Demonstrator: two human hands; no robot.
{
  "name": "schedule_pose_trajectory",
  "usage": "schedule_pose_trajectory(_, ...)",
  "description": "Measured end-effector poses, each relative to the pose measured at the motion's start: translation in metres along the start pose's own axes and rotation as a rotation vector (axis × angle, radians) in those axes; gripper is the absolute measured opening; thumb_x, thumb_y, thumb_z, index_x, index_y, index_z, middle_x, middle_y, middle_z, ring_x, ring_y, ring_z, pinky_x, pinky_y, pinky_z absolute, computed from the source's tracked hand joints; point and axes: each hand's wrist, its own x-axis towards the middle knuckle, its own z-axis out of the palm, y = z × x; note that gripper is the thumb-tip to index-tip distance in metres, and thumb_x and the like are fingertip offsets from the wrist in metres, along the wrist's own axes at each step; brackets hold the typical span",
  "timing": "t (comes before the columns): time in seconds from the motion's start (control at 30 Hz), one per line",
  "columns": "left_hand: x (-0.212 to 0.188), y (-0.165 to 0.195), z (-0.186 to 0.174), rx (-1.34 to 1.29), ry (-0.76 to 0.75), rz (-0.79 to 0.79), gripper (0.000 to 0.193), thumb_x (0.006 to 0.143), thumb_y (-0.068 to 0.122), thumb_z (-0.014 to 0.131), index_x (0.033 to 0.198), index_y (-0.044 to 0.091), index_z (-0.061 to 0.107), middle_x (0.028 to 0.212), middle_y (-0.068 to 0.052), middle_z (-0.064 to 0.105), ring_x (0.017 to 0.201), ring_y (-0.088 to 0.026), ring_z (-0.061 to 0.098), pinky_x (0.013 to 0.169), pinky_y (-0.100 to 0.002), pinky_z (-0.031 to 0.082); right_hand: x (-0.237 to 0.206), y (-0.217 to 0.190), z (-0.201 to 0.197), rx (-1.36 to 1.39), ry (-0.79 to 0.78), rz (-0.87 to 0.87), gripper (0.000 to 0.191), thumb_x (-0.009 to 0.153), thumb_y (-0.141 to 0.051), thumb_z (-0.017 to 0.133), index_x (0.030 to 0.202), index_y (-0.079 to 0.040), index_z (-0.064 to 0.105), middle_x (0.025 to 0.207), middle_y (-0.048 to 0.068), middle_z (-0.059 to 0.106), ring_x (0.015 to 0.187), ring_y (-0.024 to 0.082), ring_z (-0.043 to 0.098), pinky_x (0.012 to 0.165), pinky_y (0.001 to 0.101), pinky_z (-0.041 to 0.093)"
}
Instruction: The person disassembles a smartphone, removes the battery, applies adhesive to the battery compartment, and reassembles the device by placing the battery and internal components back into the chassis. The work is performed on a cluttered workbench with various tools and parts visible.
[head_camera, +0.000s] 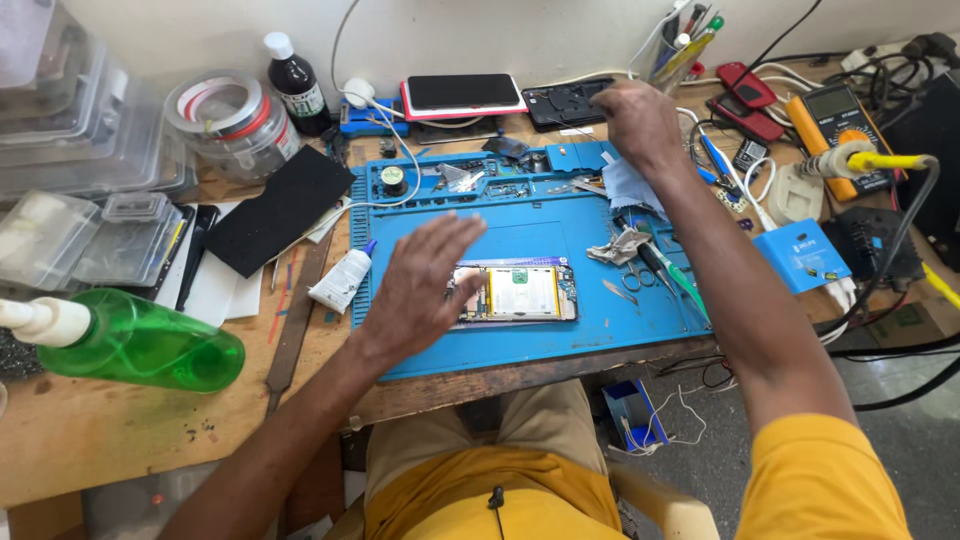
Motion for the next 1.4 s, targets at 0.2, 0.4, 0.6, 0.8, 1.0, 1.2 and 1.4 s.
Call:
schedule_pose_trajectory(0.2,0.029,-0.008,0.000,-0.113,0.211,-0.072,0.053,0.103,0.038,0.066,0.146,0.008,0.056,0.145,-0.013,0.061,0.141,-0.032,0.052,0.119,-0.050,0.040,0.020,0.003,0.015,-0.244,-0.193,-0.177,0.015,0.090,-0.010,0.074,0.101,-0.016,0.081,0.094,0.008,0.076,0.084,0.025,0.074,0.073,0.0407,0.062)
schedule_pose_trajectory(0.4,0.023,-0.020,0.015,-0.091,0.243,-0.095,0.057,0.098,0.037,0.072,0.145,0.009,0.056,0.142,-0.013,0.062,0.139,-0.033,0.051,0.118,-0.050,0.041,0.020,0.009,0.021,-0.290,-0.227,-0.232,0.008,0.097,-0.011,0.071,0.095,-0.012,0.078,0.089,0.006,0.075,0.082,0.021,0.072,0.072,0.0367,0.062)
schedule_pose_trajectory(0.6,0.016,-0.027,0.020,-0.081,0.234,-0.098,0.059,0.097,0.037,0.073,0.146,0.009,0.055,0.144,-0.013,0.061,0.140,-0.033,0.049,0.118,-0.050,0.040,0.014,0.016,0.015,-0.237,-0.181,-0.252,0.010,0.101,-0.008,0.068,0.096,-0.010,0.076,0.090,0.008,0.074,0.083,0.021,0.071,0.078,0.0373,0.061)
schedule_pose_trajectory(0.8,0.015,-0.025,0.022,-0.092,0.237,-0.111,0.061,0.096,0.035,0.074,0.147,0.010,0.054,0.144,-0.013,0.061,0.140,-0.032,0.049,0.118,-0.051,0.040,0.010,0.014,0.014,-0.276,-0.174,-0.254,0.010,0.101,-0.010,0.065,0.095,-0.006,0.072,0.091,0.012,0.073,0.088,0.022,0.070,0.086,0.0388,0.059)
schedule_pose_trajectory(1.0,0.014,-0.026,0.022,-0.103,0.241,-0.119,0.061,0.095,0.033,0.076,0.147,0.010,0.054,0.143,-0.013,0.061,0.140,-0.032,0.049,0.117,-0.050,0.041,0.006,0.011,0.015,-0.353,-0.184,-0.320,0.014,0.106,-0.007,0.059,0.098,-0.004,0.071,0.094,0.014,0.072,0.089,0.022,0.070,0.085,0.0375,0.059)
schedule_pose_trajectory(1.2,0.014,-0.028,0.021,-0.100,0.243,-0.135,0.060,0.094,0.033,0.077,0.145,0.010,0.056,0.144,-0.012,0.061,0.140,-0.031,0.049,0.118,-0.050,0.039,-0.007,0.006,0.005,-0.362,-0.167,-0.372,0.014,0.104,-0.013,0.063,0.097,-0.007,0.075,0.096,0.012,0.075,0.089,0.021,0.072,0.085,0.0369,0.060)
schedule_pose_trajectory(1.4,0.017,-0.021,0.023,-0.120,0.231,-0.126,0.061,0.094,0.032,0.077,0.146,0.010,0.055,0.144,-0.012,0.061,0.140,-0.031,0.049,0.117,-0.049,0.038,0.015,-0.003,0.006,0.000,-0.149,0.002,0.015,0.108,-0.021,0.071,0.102,-0.011,0.080,0.096,0.011,0.076,0.081,0.024,0.072,0.077,0.0418,0.059)
